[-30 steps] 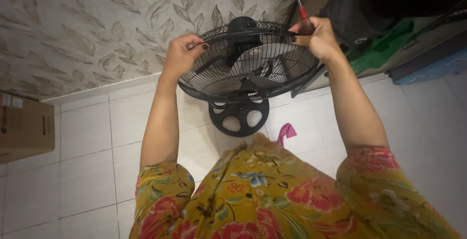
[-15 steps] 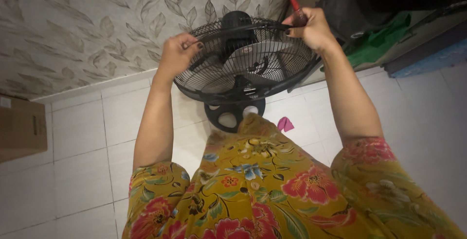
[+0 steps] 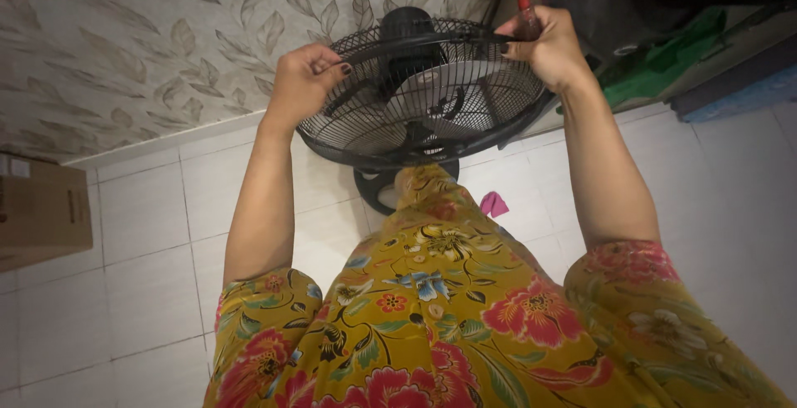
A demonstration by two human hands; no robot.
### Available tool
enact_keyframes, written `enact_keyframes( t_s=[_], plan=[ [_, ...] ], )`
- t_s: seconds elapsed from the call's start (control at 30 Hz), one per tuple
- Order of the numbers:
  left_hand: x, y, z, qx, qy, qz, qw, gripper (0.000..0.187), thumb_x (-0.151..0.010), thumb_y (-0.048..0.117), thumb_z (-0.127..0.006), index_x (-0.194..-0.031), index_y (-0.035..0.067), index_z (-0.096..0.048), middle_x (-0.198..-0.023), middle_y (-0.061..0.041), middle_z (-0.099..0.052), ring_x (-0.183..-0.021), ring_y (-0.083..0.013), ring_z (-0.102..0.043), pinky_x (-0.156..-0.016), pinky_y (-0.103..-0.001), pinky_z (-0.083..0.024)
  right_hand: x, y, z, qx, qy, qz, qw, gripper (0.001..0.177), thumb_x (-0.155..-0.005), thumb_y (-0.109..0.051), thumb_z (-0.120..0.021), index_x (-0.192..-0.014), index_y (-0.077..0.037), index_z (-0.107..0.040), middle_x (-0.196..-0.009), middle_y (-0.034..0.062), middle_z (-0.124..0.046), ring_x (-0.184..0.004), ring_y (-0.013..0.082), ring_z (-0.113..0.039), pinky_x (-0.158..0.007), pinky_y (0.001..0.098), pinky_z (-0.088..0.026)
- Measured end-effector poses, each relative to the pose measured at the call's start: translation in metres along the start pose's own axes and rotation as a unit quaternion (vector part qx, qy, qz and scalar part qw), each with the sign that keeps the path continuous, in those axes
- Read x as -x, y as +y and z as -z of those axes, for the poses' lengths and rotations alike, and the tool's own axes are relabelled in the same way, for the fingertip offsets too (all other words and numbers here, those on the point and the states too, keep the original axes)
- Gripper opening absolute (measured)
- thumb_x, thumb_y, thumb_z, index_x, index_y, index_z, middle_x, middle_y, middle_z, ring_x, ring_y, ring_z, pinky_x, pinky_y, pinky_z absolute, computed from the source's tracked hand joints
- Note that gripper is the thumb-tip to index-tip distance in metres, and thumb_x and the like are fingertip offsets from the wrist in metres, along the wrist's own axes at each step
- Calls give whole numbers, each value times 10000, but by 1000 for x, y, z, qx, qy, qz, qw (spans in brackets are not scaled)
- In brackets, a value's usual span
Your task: The person assembles a standing fan by attaching the front grille to the fan head using a screwdriver and a pink cloth. They secure the grille with screws and wipe the fan components during the process.
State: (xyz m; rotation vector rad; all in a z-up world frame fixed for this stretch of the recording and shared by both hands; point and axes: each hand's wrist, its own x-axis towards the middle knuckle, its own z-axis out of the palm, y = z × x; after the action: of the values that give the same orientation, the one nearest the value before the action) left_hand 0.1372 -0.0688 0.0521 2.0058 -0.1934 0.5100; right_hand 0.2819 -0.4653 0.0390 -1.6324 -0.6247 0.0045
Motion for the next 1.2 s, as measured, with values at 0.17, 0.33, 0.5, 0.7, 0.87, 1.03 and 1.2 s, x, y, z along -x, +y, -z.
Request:
enact_keyframes(
  t_s=[0.17,0.33,0.5,0.7,0.87,1.03,1.2],
  plan=[
    [11,3,-1,-113,32,-73,990,189,-881,13,-835,-1015,31,-703,-776,-29,-600,-725,-90,-535,-666,-264,-470,-1,8,-8,-11,10,-7,1000,267,-808,190,-699,-1011,17,-713,-963,79,-739,-847,130,-707,-784,272,-598],
    [16,11,2,-125,61,-56,989,292,-889,76,-835,-1115,40,-654,-787,-61,-621,-702,-175,-551,-672,-314,-465,1,8,-19,-8,20,-9,1000,249,-814,167,-715,-1007,10,-708,-954,62,-739,-835,113,-704,-770,260,-591],
    [15,11,6,-143,63,-99,983,313,-844,26,-830,-1131,22,-707,-876,-97,-669,-773,-213,-608,-710,-334,-487,16,5,-27,24,40,10,999,249,-832,179,-715,-1024,22,-694,-960,58,-736,-843,102,-693,-765,250,-571],
    [14,10,5,-106,53,-102,988,295,-835,18,-842,-1111,12,-738,-1001,-107,-678,-888,-224,-660,-779,-335,-527,37,2,-38,-11,92,36,995,239,-869,172,-720,-1051,21,-685,-994,33,-730,-880,81,-686,-797,238,-570],
    [14,11,7,-106,65,-112,986,278,-836,53,-883,-1078,13,-751,-1034,-95,-641,-892,-214,-657,-770,-323,-544,44,1,-45,18,113,46,992,241,-866,186,-731,-1042,29,-677,-958,13,-680,-850,65,-604,-766,225,-512],
    [11,14,9,-139,68,-149,977,237,-816,46,-879,-1021,15,-764,-952,-101,-662,-849,-240,-662,-731,-342,-519,48,3,-50,-3,132,52,990,273,-848,179,-706,-1057,8,-663,-1010,6,-697,-878,58,-634,-790,214,-535],
    [10,25,6,-170,89,-138,972,169,-826,44,-854,-976,45,-775,-926,-100,-697,-870,-279,-653,-756,-375,-493,48,11,-57,34,158,109,981,257,-874,182,-720,-1081,35,-674,-1071,50,-686,-937,85,-623,-836,235,-500]
  ],
)
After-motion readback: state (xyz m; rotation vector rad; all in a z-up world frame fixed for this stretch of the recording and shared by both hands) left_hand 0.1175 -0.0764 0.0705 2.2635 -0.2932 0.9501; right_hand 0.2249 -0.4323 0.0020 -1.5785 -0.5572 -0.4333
